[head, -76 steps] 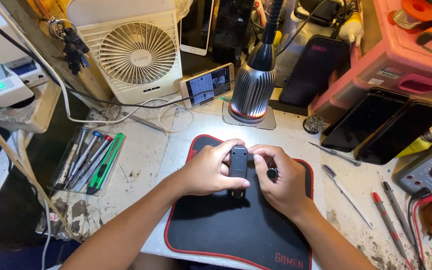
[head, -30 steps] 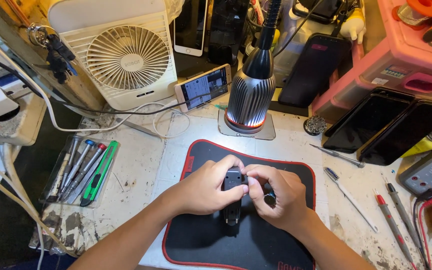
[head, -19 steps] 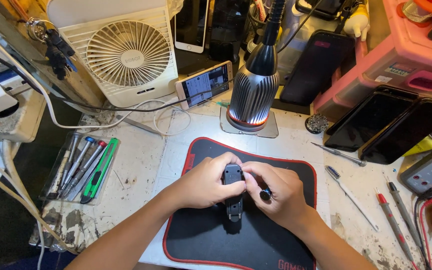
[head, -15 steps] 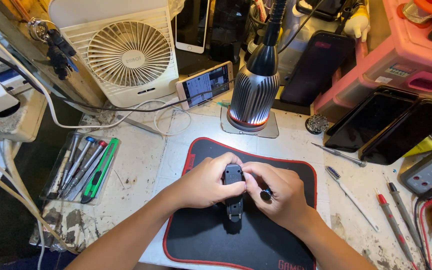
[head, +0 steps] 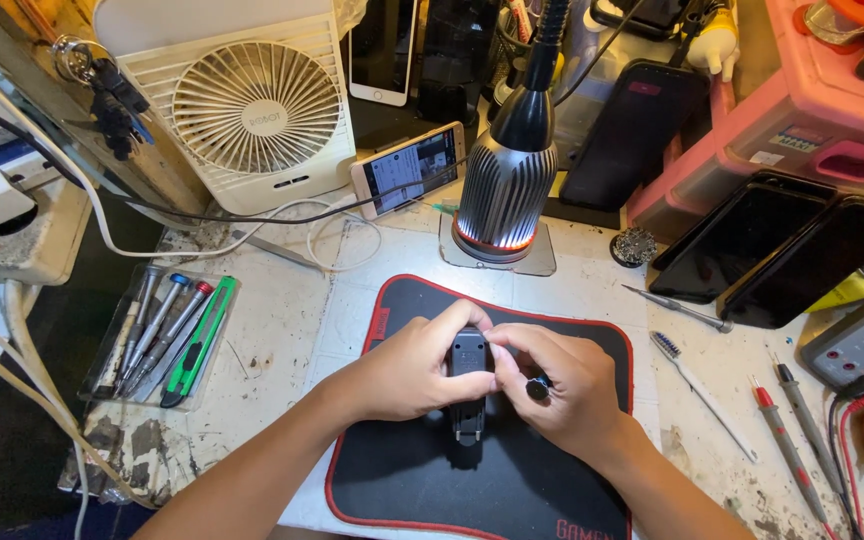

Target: Using a small prying tool to separate the housing of an electronic device on a repair bench.

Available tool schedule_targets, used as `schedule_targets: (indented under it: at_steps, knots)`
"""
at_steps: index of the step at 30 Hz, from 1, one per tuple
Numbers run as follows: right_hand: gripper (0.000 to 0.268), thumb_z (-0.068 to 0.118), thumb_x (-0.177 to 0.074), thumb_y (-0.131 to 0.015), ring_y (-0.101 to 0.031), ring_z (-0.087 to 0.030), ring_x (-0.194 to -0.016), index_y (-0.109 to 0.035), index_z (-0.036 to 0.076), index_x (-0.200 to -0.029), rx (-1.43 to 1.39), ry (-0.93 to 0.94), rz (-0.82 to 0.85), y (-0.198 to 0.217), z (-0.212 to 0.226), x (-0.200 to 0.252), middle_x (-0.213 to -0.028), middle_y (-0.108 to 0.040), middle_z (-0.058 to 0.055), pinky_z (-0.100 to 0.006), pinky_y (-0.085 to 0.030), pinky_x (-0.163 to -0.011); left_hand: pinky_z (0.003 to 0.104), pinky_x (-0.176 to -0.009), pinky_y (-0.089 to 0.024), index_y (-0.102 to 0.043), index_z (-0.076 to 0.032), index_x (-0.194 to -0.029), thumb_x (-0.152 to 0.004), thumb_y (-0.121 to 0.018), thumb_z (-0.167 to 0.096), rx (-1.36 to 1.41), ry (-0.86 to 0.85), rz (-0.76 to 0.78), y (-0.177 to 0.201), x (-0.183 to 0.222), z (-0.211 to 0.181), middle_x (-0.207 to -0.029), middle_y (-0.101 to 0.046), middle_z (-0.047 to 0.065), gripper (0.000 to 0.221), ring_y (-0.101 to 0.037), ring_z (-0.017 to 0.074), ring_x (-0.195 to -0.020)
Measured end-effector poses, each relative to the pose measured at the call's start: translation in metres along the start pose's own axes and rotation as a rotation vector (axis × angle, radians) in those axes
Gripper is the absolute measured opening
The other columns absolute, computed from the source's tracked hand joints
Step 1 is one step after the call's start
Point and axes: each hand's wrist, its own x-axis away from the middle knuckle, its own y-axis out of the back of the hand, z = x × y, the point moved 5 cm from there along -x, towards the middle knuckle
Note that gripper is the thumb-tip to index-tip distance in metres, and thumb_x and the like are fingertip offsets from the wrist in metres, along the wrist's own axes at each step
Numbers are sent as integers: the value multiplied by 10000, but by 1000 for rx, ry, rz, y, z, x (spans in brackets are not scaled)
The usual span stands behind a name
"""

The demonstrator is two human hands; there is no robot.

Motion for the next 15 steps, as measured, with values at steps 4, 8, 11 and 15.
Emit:
schedule_targets:
  at_steps: [4, 8, 11, 15]
  knots:
    - [108, 50, -901, -678, -557, -91, -554, -715, 120, -975, 41, -28, -34, 5, -2, 2, -802, -716, 41, -209, -447, -555, 308, -541, -363, -520, -178, -1185, -911, -677, -361, -33, -45, 21, 0, 1, -2, -680, -606, 23, 365, -510, 143, -555]
    - [76, 103, -931, -638, -519, -76, -509, -708, 121, -954, -69, -162, -70, 13, -5, -1, -729, -685, 29, -207, -427, -516, 300, -760, -557, -390, -149, -1253, -918, -590, -115, 256, -176, 119, -5, 0, 0, -920, -692, 75, 391, -721, 169, -836]
    - [71, 69, -925, -649, -534, -107, -498, -715, 95, -923, -97, -212, -129, 18, -10, -7, -656, -633, -9, -218, -482, -521, 352, -838, -580, -322, -91, -1326, -906, -522, 31, 371, -323, 164, -8, 0, 5, -998, -640, 127, 481, -718, 208, -911]
    - [95, 29, -868, -693, -595, -163, -503, -730, 114, -846, -14, -394, -63, 17, -29, -10, -544, -606, -36, -273, -528, -571, 385, -902, -588, -312, -80, -1382, -884, -520, 80, 347, -383, 176, -9, -2, 9, -1040, -663, 175, 563, -730, 251, -953]
